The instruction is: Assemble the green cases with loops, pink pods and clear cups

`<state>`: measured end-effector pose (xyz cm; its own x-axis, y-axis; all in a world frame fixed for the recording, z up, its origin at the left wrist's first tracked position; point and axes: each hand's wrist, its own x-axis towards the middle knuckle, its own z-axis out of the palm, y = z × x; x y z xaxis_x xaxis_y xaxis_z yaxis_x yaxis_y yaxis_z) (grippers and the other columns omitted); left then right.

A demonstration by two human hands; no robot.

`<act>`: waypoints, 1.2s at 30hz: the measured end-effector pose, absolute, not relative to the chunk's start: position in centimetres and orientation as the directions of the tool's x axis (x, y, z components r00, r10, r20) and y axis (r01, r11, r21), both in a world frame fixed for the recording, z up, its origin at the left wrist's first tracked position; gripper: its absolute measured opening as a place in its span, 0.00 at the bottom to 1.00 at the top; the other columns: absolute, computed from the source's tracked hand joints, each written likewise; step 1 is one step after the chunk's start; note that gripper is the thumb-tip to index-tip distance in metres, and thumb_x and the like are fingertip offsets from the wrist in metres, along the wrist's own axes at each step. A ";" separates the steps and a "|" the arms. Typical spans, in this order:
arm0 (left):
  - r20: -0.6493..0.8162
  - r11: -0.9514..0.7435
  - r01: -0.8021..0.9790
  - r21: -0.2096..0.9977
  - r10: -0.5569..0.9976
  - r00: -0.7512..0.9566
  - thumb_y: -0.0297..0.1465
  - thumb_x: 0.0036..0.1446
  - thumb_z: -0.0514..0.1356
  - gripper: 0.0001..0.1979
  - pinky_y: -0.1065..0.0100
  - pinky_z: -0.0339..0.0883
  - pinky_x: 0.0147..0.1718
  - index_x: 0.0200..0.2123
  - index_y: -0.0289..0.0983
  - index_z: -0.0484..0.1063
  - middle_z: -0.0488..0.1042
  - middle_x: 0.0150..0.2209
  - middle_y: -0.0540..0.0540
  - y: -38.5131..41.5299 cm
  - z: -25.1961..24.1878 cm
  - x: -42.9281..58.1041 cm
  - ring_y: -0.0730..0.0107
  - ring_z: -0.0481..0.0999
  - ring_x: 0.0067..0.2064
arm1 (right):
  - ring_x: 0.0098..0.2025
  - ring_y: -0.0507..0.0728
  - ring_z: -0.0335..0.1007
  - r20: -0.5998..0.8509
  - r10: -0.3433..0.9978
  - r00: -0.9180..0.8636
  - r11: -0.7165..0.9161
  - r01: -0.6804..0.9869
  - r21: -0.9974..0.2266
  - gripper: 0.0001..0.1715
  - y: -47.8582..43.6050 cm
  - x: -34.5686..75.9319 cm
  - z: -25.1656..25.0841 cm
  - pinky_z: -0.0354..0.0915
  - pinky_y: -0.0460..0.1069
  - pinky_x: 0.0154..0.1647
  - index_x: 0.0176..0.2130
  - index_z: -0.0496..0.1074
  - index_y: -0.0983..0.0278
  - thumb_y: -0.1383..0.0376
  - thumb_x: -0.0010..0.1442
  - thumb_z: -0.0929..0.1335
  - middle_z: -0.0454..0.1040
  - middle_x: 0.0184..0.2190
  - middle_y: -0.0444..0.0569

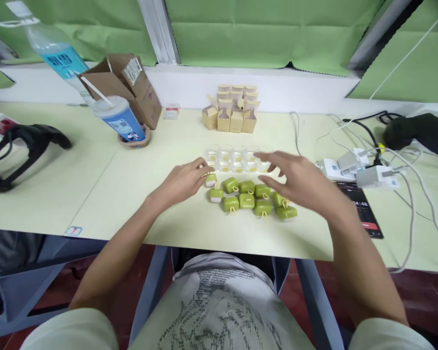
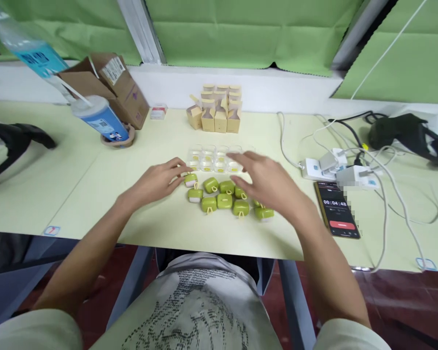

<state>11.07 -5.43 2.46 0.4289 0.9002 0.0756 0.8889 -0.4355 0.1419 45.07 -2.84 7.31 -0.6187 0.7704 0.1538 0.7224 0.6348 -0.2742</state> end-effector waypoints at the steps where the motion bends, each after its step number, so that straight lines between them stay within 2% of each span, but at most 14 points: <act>1: 0.110 -0.424 0.898 0.115 0.904 0.412 0.26 0.75 0.51 0.22 0.55 0.80 0.46 0.65 0.40 0.78 0.79 0.61 0.36 -7.0 1.3 11.0 0.53 0.84 0.53 | 0.56 0.70 0.84 0.191 0.761 -0.620 0.648 0.713 -0.268 0.30 -4.8 45.6 6.5 0.80 0.66 0.58 0.73 0.73 0.61 0.56 0.78 0.67 0.82 0.62 0.61; 4: 0.252 -0.448 0.879 0.161 0.880 0.402 0.27 0.75 0.55 0.23 0.55 0.83 0.45 0.68 0.41 0.75 0.76 0.63 0.34 -10.5 -1.6 11.1 0.48 0.77 0.64 | 0.68 0.76 0.74 0.298 0.785 -0.543 0.609 0.763 -0.215 0.32 -8.9 48.6 2.5 0.75 0.73 0.67 0.73 0.73 0.58 0.52 0.76 0.70 0.79 0.66 0.62; 8: 0.281 -0.528 0.819 0.226 0.840 0.464 0.38 0.70 0.68 0.32 0.40 0.83 0.60 0.73 0.42 0.68 0.68 0.74 0.33 -11.9 -3.5 13.0 0.37 0.62 0.76 | 0.85 0.84 0.45 0.150 0.850 -0.506 0.521 0.762 -0.384 0.70 -10.1 51.9 -3.9 0.62 0.80 0.78 0.84 0.51 0.54 0.38 0.61 0.80 0.45 0.84 0.69; 10: 0.254 -0.541 0.806 0.241 0.837 0.486 0.41 0.68 0.71 0.33 0.34 0.78 0.66 0.71 0.41 0.70 0.68 0.74 0.32 -11.7 -4.0 14.3 0.34 0.61 0.76 | 0.87 0.82 0.39 0.109 0.864 -0.492 0.480 0.738 -0.474 0.67 -9.6 52.0 -6.1 0.58 0.79 0.80 0.84 0.49 0.51 0.37 0.63 0.78 0.39 0.85 0.67; 13: 0.250 -0.554 0.797 0.241 0.829 0.501 0.40 0.67 0.71 0.28 0.32 0.76 0.66 0.67 0.41 0.74 0.71 0.73 0.34 -11.3 -4.4 15.4 0.33 0.63 0.74 | 0.86 0.78 0.46 0.157 0.878 -0.452 0.461 0.710 -0.533 0.55 -9.0 51.1 -7.6 0.57 0.77 0.82 0.84 0.47 0.48 0.40 0.72 0.72 0.45 0.83 0.65; 15: 0.273 -0.569 0.785 0.245 0.817 0.508 0.39 0.68 0.71 0.30 0.31 0.75 0.67 0.70 0.43 0.72 0.69 0.75 0.34 -11.3 -4.2 15.0 0.34 0.63 0.74 | 0.87 0.79 0.40 0.176 0.875 -0.451 0.471 0.709 -0.524 0.60 -9.0 50.7 -7.3 0.55 0.79 0.82 0.85 0.42 0.48 0.39 0.71 0.72 0.41 0.84 0.66; 18: 0.296 -0.517 0.811 0.274 0.848 0.440 0.33 0.73 0.64 0.30 0.35 0.73 0.70 0.75 0.45 0.67 0.66 0.77 0.37 -11.3 -2.9 13.1 0.41 0.63 0.75 | 0.87 0.87 0.20 0.181 0.852 -0.492 0.518 0.735 -0.438 0.71 -9.2 50.9 -4.6 0.49 0.87 0.78 0.86 0.37 0.51 0.34 0.65 0.75 0.29 0.86 0.68; 19: 0.294 -0.472 0.834 0.286 0.872 0.392 0.30 0.74 0.59 0.28 0.37 0.72 0.71 0.74 0.45 0.68 0.69 0.76 0.38 -11.2 -2.3 12.4 0.44 0.65 0.74 | 0.87 0.87 0.20 0.211 0.848 -0.486 0.528 0.746 -0.406 0.69 -9.1 50.9 -3.2 0.49 0.88 0.78 0.86 0.39 0.51 0.34 0.66 0.74 0.30 0.86 0.67; 21: 0.248 -0.392 0.873 0.292 0.912 0.327 0.26 0.75 0.52 0.26 0.42 0.73 0.71 0.72 0.43 0.71 0.75 0.70 0.39 -10.8 -1.3 11.5 0.48 0.70 0.71 | 0.87 0.84 0.31 0.331 0.849 -0.412 0.518 0.772 -0.369 0.58 -9.0 50.3 -0.1 0.51 0.86 0.79 0.85 0.46 0.51 0.37 0.72 0.70 0.40 0.86 0.66; 24: 0.116 -0.348 0.911 0.220 0.937 0.330 0.23 0.74 0.50 0.29 0.45 0.74 0.69 0.74 0.41 0.69 0.70 0.76 0.39 -10.0 -0.5 11.9 0.47 0.72 0.72 | 0.82 0.77 0.56 0.458 0.822 -0.338 0.536 0.730 -0.423 0.41 -9.1 47.8 4.0 0.64 0.77 0.78 0.80 0.62 0.53 0.43 0.77 0.67 0.60 0.78 0.64; 26: 0.044 -0.339 0.929 0.145 0.941 0.336 0.21 0.73 0.49 0.32 0.47 0.77 0.64 0.75 0.42 0.67 0.65 0.79 0.38 -9.7 -0.5 12.9 0.47 0.75 0.71 | 0.78 0.74 0.65 0.481 0.798 -0.363 0.585 0.657 -0.475 0.35 -9.7 45.9 5.5 0.72 0.73 0.74 0.75 0.70 0.54 0.46 0.77 0.67 0.67 0.74 0.61; 31: 0.000 -0.262 0.965 -0.017 0.965 0.262 0.24 0.76 0.50 0.27 0.52 0.81 0.46 0.73 0.41 0.69 0.72 0.66 0.31 -9.5 -0.8 14.0 0.48 0.84 0.54 | 0.68 0.72 0.77 0.534 0.744 -0.402 0.667 0.498 -0.555 0.22 -11.8 43.2 5.1 0.77 0.73 0.69 0.65 0.80 0.49 0.53 0.75 0.71 0.79 0.66 0.56; 33: 0.026 -0.243 0.969 -0.040 0.969 0.244 0.25 0.76 0.52 0.22 0.52 0.80 0.43 0.67 0.38 0.75 0.73 0.61 0.31 -9.6 -0.6 13.4 0.45 0.83 0.54 | 0.64 0.70 0.81 0.543 0.738 -0.400 0.674 0.463 -0.575 0.16 -12.1 42.9 4.3 0.78 0.72 0.68 0.60 0.82 0.50 0.57 0.75 0.72 0.82 0.61 0.54; 36: 0.121 -0.246 0.969 -0.033 0.961 0.248 0.27 0.74 0.59 0.16 0.49 0.81 0.47 0.60 0.38 0.78 0.74 0.64 0.30 -9.9 0.1 12.1 0.40 0.77 0.62 | 0.57 0.66 0.85 0.539 0.745 -0.393 0.667 0.426 -0.612 0.11 -11.7 42.3 3.0 0.82 0.67 0.61 0.55 0.83 0.53 0.60 0.76 0.71 0.86 0.54 0.53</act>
<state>12.13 -9.94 0.08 0.2483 0.9611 0.1206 0.9687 -0.2462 -0.0326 42.27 -11.74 3.03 -0.3928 0.7450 0.5392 0.4255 0.6670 -0.6116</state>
